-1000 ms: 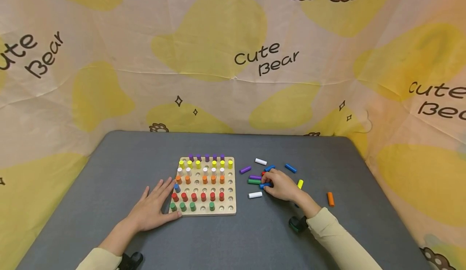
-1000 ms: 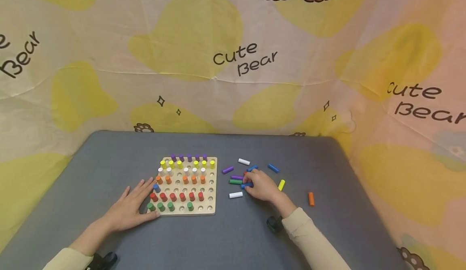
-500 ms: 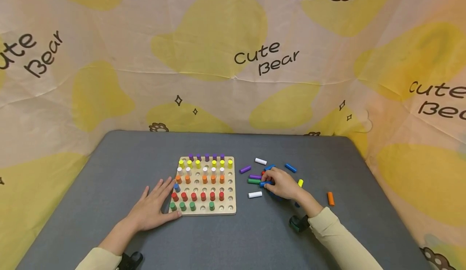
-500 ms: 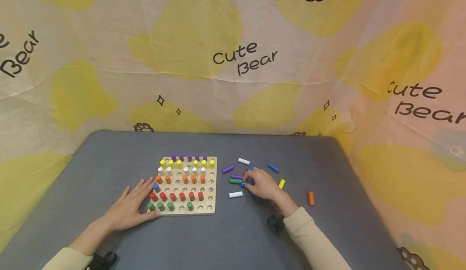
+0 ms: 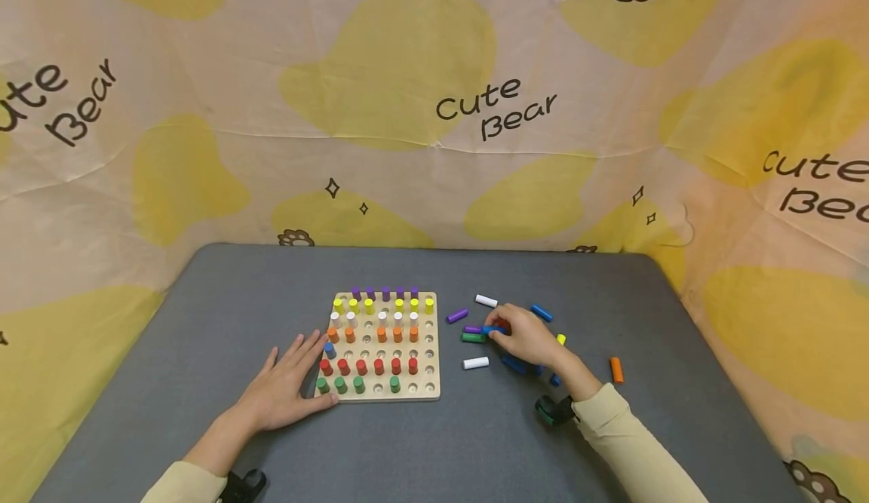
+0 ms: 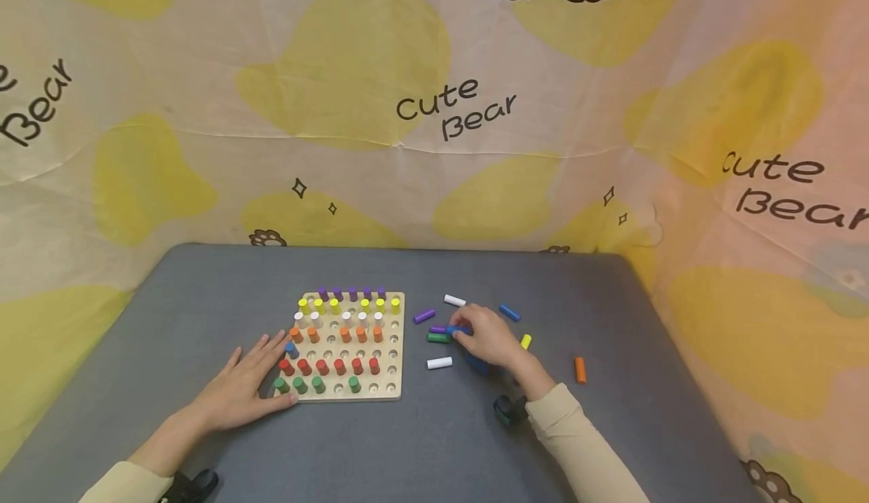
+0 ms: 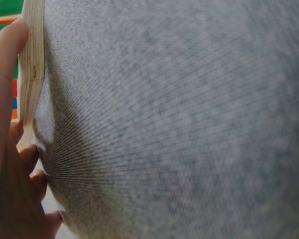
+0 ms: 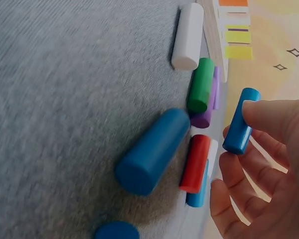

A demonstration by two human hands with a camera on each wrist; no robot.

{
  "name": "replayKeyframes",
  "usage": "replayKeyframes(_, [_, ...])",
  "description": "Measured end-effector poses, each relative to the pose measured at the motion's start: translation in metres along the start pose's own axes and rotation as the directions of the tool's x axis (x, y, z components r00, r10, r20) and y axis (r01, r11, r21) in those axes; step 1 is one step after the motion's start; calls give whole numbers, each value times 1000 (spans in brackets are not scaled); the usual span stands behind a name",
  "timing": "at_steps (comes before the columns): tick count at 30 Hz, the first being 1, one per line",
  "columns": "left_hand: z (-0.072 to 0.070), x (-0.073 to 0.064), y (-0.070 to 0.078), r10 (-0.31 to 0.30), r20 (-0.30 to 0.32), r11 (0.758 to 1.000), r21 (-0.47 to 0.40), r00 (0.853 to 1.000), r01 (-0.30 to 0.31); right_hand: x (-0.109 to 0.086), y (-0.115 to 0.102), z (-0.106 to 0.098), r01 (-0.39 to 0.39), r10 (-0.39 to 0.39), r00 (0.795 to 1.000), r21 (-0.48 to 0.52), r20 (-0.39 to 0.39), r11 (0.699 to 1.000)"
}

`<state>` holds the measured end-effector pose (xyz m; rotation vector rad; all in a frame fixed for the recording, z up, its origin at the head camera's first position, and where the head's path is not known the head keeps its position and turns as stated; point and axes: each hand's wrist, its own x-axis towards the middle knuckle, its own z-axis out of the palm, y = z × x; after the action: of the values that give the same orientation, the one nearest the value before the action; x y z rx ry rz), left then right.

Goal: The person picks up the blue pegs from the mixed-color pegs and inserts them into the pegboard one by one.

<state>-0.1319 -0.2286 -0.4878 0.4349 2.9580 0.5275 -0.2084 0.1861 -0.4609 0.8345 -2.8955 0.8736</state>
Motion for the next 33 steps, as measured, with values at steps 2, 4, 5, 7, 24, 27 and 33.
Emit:
replayKeyframes(2, [0,0,0,1,-1,1000,0,1000,-1,1,-2,1,4,-4,1000,8,-7,1000])
replayKeyframes(4, [0,0,0,0,-1,1000,1,1000,0,2,-4,2,6,-5,1000,15,-17,1000])
replayKeyframes(5, [0,0,0,0,-2,1000,1,1000,0,3,-6,2,-1,2,1000,26,-21,1000])
replayKeyframes(7, [0,0,0,-1,-3,1000,3,1000,1,5,-9,4,-12,13,1000,45,-25,999])
replayKeyframes(24, [0,-1,1,1,-10,1000,6,1000,-1,26,-38,20,-16,27,998,170,-59,985])
replayKeyframes(27, [0,-1,0,0,-9,1000,0,1000,0,29,-43,25,-4,17,998,185,-68,983])
replayKeyframes(33, [0,-1,0,1,-8,1000,7,1000,-1,37,-53,33,0,14,998,216,-64,976])
